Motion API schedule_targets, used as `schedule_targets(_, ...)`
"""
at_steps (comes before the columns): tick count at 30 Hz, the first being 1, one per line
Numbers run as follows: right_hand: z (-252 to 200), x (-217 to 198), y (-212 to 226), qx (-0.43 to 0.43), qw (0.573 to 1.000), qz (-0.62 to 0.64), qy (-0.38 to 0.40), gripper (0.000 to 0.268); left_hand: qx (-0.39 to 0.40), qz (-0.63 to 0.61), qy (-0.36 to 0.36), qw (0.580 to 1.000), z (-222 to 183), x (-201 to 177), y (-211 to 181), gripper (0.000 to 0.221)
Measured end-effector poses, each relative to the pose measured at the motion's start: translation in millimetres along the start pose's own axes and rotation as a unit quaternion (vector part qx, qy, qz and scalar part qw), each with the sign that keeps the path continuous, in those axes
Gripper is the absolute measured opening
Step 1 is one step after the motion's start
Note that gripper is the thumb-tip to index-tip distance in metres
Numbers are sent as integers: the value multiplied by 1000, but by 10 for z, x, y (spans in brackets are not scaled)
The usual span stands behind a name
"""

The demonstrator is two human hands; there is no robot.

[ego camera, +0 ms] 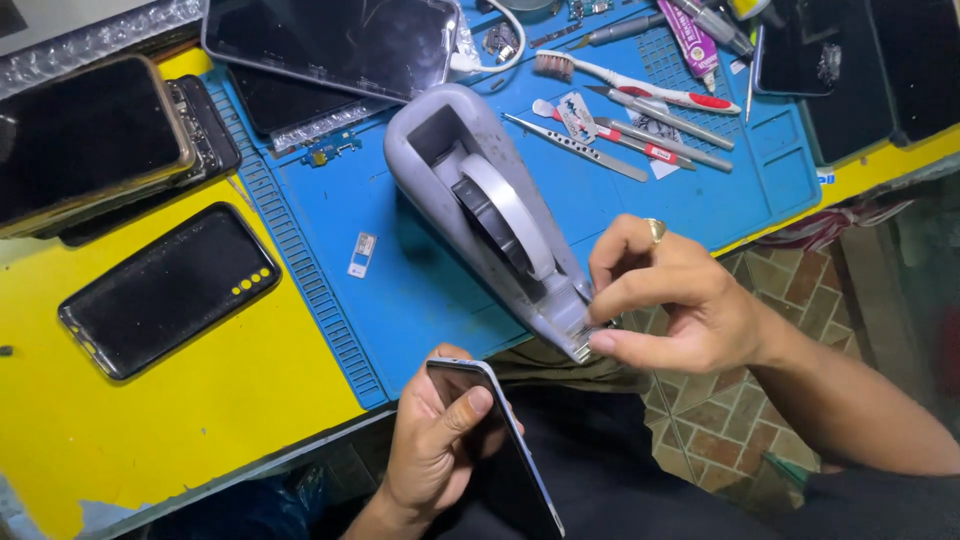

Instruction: Assembling a mobile phone by gluing the back cover, securing it with tape, and testing its functionality by inserting a SIM card.

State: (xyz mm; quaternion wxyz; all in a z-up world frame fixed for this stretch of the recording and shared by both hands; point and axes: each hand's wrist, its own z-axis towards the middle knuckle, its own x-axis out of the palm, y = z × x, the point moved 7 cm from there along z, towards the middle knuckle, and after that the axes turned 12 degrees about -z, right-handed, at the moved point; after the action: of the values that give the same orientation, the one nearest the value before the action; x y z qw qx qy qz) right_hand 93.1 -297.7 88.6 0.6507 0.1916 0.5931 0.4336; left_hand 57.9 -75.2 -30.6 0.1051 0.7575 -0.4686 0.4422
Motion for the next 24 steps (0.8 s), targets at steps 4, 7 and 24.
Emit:
schedule_targets(4, -159, -9, 79, 84, 992, -24, -88, 12, 11, 21, -3, 1000, 11, 19, -35, 33)
schedule_targets(7, -322, -7, 117, 152, 975, -44, -157, 12, 20, 42, -13, 999, 22, -40, -11, 33)
schedule_targets(24, -869, 319, -7, 185, 949, 66, -246, 6, -7, 85, -18, 996, 46, 25, 65, 33)
